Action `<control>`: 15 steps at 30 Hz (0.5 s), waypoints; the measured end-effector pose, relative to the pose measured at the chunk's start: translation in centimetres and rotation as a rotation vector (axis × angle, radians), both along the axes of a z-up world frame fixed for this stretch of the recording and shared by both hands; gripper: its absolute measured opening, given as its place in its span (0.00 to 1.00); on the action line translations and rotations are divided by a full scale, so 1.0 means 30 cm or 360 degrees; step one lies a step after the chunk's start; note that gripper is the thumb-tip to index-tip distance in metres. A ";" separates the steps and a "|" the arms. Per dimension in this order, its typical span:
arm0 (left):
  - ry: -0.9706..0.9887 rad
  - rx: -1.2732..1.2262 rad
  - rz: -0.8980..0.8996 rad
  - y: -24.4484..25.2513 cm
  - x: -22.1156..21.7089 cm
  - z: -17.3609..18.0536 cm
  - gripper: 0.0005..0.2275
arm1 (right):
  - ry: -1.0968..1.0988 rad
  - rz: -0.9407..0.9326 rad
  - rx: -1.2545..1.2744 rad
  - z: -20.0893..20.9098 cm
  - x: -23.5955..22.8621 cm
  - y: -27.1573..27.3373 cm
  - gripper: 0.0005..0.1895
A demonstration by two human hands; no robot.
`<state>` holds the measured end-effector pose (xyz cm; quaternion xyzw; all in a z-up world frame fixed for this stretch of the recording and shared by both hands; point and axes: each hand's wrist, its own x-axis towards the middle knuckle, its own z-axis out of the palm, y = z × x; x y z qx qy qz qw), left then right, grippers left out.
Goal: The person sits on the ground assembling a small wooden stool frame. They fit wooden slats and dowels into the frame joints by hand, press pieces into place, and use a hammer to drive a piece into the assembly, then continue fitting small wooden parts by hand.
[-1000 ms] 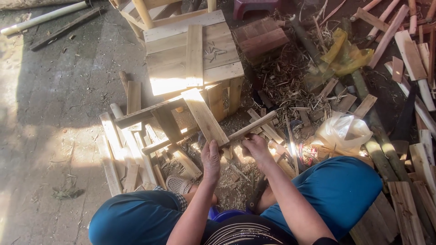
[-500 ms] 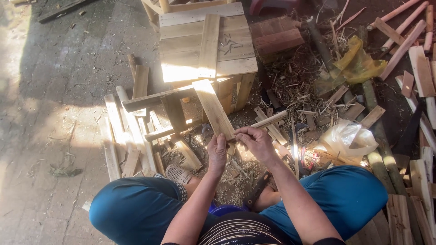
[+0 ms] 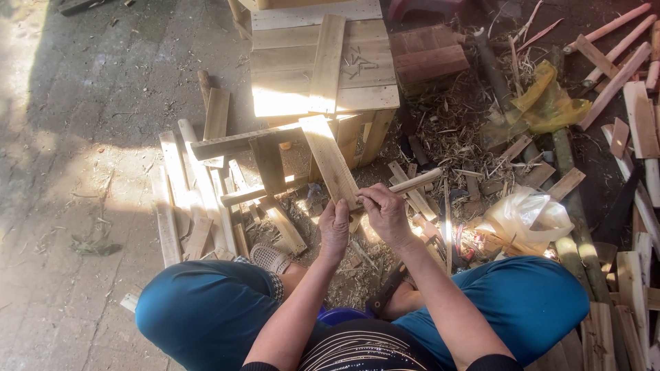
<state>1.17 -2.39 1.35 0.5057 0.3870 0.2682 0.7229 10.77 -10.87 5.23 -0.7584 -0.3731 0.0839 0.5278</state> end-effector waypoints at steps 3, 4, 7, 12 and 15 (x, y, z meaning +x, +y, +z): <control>0.0021 0.0013 -0.0007 -0.001 0.004 -0.013 0.14 | -0.0147 -0.0046 0.0002 -0.021 -0.004 0.004 0.05; 0.0009 0.0009 0.0001 -0.001 0.005 -0.025 0.14 | -0.0201 -0.0053 0.0006 -0.015 -0.009 0.006 0.05; -0.0014 0.0001 0.0015 -0.002 0.006 -0.021 0.14 | -0.0290 -0.0031 -0.0007 -0.059 -0.001 0.004 0.06; -0.0028 -0.0016 0.0033 -0.013 0.006 -0.018 0.13 | -0.0405 0.0049 -0.0085 -0.041 -0.017 0.003 0.05; -0.0049 -0.0030 0.0030 -0.014 0.015 -0.062 0.13 | -0.0535 0.0069 -0.0101 -0.045 -0.020 0.008 0.05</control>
